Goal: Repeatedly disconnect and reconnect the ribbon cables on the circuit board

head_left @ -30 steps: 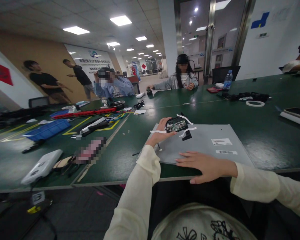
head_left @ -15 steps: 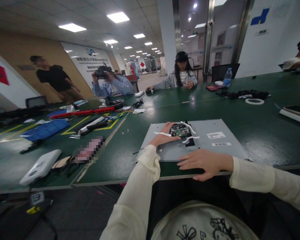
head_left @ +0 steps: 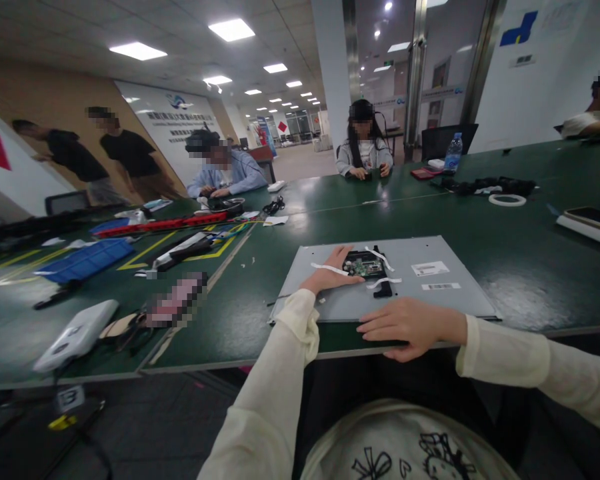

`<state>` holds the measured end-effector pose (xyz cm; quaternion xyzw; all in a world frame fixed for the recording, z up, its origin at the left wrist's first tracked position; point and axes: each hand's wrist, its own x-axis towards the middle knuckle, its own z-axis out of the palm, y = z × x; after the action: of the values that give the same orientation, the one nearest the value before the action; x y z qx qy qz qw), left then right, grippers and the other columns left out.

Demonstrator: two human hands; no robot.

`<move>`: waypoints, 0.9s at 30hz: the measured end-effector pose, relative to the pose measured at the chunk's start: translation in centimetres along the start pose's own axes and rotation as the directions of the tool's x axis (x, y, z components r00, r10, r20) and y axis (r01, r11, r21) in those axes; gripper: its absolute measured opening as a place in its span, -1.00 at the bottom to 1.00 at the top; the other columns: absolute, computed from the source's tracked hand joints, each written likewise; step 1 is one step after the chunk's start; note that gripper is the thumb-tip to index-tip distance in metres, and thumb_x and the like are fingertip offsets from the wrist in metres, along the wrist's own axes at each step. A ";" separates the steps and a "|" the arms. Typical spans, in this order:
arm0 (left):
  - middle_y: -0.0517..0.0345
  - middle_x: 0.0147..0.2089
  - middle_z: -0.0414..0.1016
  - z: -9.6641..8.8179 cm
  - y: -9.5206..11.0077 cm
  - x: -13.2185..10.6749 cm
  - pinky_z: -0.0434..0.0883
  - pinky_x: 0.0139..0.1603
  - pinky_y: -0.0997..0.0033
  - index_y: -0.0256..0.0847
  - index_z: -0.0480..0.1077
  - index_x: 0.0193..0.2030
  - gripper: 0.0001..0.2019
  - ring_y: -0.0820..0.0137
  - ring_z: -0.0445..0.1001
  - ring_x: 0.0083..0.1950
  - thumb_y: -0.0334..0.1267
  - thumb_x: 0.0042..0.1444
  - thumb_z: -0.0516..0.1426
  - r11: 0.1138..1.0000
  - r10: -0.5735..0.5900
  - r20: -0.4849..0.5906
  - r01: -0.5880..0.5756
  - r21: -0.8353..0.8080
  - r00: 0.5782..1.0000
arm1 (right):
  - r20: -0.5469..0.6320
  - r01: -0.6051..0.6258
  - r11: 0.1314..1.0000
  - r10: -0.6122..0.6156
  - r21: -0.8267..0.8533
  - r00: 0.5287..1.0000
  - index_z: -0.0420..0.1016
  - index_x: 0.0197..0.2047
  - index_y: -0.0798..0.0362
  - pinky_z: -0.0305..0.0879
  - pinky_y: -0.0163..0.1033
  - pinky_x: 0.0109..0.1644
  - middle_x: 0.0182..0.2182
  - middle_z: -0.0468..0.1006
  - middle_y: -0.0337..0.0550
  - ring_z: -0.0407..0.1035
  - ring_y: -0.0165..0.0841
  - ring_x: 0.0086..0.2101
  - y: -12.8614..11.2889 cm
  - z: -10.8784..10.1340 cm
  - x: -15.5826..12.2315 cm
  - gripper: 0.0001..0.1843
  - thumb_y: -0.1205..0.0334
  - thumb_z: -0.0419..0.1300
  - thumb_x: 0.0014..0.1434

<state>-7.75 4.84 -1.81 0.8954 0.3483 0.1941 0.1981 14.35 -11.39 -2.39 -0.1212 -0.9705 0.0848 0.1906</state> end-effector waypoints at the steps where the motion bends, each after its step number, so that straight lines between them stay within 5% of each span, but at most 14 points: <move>1: -0.21 0.41 0.05 0.0 0.0 0.0 0.11 0.38 -0.02 -0.14 -0.01 0.42 0.03 0.02 0.09 0.42 0.13 -0.14 0.33 1.000 -0.001 -0.002 0.001 -0.002 1.000 | -0.021 -0.015 1.000 0.014 -0.020 1.000 0.36 0.27 0.04 0.28 -0.09 0.20 0.20 0.40 -0.04 0.28 -0.25 0.19 0.0 0.0 -0.1 -0.50 0.12 0.02 0.32; 4: -0.25 0.45 -0.03 0.0 0.0 0.2 0.09 0.40 -0.02 -0.17 -0.12 0.46 0.11 0.03 0.03 0.45 0.13 -0.15 0.32 1.000 0.003 0.010 -0.003 -0.010 1.000 | -0.115 -0.148 0.987 0.141 -0.059 0.983 0.38 0.25 0.01 0.28 -0.07 0.21 0.22 0.39 -0.06 0.31 -0.27 0.16 0.3 -0.7 -0.4 -0.54 0.14 -0.04 0.36; 7: -0.24 0.47 -0.07 -0.4 -0.1 0.2 0.10 0.40 0.00 -0.19 -0.13 0.46 0.12 0.04 -0.02 0.47 0.12 -0.15 0.33 1.000 0.001 0.023 -0.001 -0.019 1.000 | -0.209 -0.396 0.917 0.378 -0.053 0.902 0.32 0.29 -0.01 0.16 -0.01 0.30 0.30 0.26 -0.07 0.20 -0.22 0.24 2.0 -2.1 -0.8 -0.50 0.04 -0.08 0.38; 11: -0.23 0.44 0.03 -1.8 -1.0 -0.9 0.12 0.39 -0.01 -0.24 -0.04 0.45 0.05 0.01 0.00 0.46 0.17 -0.10 0.28 0.998 -0.066 0.035 0.065 0.024 0.997 | -0.218 -0.709 0.703 0.685 -0.054 0.695 0.08 0.42 0.02 -0.09 0.08 0.41 0.40 0.00 -0.04 -0.08 -0.11 0.36 7.0 -3.1 -2.8 -0.30 -0.16 -0.17 0.36; 14: -0.30 0.45 0.00 -3.4 -2.0 -2.9 0.07 0.40 -0.02 -0.32 0.02 0.42 -0.03 -0.02 -0.01 0.47 0.26 0.01 0.16 0.973 -0.192 0.142 0.169 0.159 0.971 | -0.166 -0.890 0.439 0.875 -0.127 0.455 -0.01 0.46 0.02 -0.16 0.29 0.36 0.43 -0.10 0.02 -0.22 0.05 0.37 10.8 -2.5 -5.1 -0.21 -0.25 -0.26 0.32; 16: -0.31 0.47 -0.08 -4.4 -2.4 -4.4 -0.03 0.43 0.00 -0.37 0.05 0.41 -0.05 0.01 -0.12 0.49 0.32 0.06 0.05 0.940 -0.273 0.216 0.212 0.267 0.938 | -0.113 -0.913 0.362 0.915 -0.186 0.386 -0.01 0.46 -0.04 -0.18 0.41 0.31 0.43 -0.11 0.01 -0.22 0.13 0.36 12.5 -1.9 -6.1 -0.20 -0.27 -0.28 0.31; 22: -0.16 0.50 -0.18 -5.6 -2.2 -6.9 -0.05 0.43 0.10 -0.24 0.00 0.44 -0.15 0.12 -0.14 0.51 0.30 0.16 -0.07 0.895 -0.350 0.263 0.238 0.378 0.899 | -0.011 -0.904 0.360 0.928 -0.231 0.372 -0.11 0.48 -0.08 -0.21 0.45 0.29 0.45 -0.19 -0.05 -0.27 0.15 0.37 13.8 -1.7 -5.9 -0.16 -0.33 -0.35 0.28; 27: -0.12 0.50 -0.20 -5.2 -1.4 -6.9 -0.05 0.40 -0.11 -0.16 -0.02 0.45 -0.16 0.04 -0.19 0.51 0.31 0.16 -0.08 0.843 -0.446 0.213 0.328 0.427 0.869 | -0.002 -0.895 0.388 0.917 -0.219 0.398 -0.12 0.48 -0.12 -0.23 0.44 0.30 0.45 -0.20 -0.09 -0.27 0.15 0.37 14.8 -1.8 -5.3 -0.16 -0.35 -0.34 0.27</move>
<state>-15.80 2.09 0.47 0.8451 0.5197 -0.0616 0.1088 22.79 1.53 -5.74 -0.6426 -0.7595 0.0917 0.0431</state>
